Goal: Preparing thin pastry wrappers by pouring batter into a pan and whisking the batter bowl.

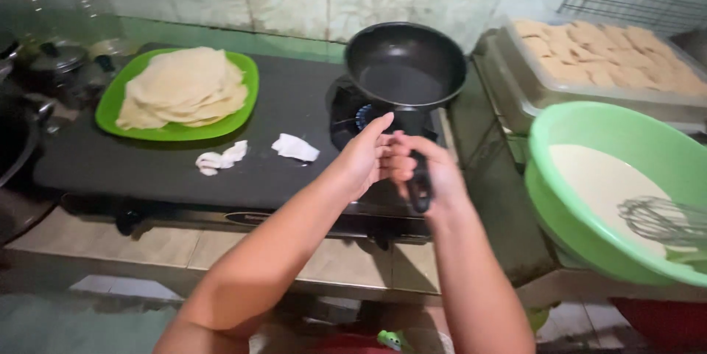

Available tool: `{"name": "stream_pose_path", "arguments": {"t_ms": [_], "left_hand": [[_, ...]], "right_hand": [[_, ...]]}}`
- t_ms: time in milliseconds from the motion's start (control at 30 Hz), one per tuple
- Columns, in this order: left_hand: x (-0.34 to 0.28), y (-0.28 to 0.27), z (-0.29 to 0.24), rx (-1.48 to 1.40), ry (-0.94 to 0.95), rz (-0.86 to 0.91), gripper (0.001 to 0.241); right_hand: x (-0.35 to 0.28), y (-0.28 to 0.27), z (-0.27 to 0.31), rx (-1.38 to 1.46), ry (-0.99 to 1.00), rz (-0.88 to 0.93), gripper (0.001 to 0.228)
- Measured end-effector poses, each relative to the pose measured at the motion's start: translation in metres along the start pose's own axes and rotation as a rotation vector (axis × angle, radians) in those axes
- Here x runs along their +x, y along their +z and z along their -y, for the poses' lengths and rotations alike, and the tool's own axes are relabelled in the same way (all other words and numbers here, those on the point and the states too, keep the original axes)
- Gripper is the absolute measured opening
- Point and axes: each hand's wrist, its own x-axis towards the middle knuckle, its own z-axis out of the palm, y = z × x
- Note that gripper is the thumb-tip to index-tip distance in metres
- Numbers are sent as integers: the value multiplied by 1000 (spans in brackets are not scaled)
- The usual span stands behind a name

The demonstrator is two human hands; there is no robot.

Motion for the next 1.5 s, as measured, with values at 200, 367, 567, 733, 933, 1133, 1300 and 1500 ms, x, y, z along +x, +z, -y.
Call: {"name": "stream_pose_path", "arguments": {"t_ms": [200,367,567,733,933,1133,1300,1500], "left_hand": [[41,-1,27,27,-189,-161,43],[43,-13,33,23,-232,-136,45],[40,-19,33,39,-230,-166,43],[36,-25,30,92,-254,-179,44],[38,-33,33,101,-218,-70,41],[32,-28,20,184,-337,20,48],[26,-24,10,351,-359,-13,40],[28,-16,2,347,-446,-13,37]], "right_hand": [[6,-5,-17,-65,-6,-22,19],[10,-12,-29,-74,-87,-103,16],[14,-16,-35,-98,-98,-80,16],[18,-18,-40,-77,-76,-111,16],[17,-29,-43,-327,-95,-125,31],[-91,46,-5,-1807,-386,-647,60],[-200,82,95,-2165,-415,-850,33],[-286,50,230,-2725,-40,-1063,33]]}}
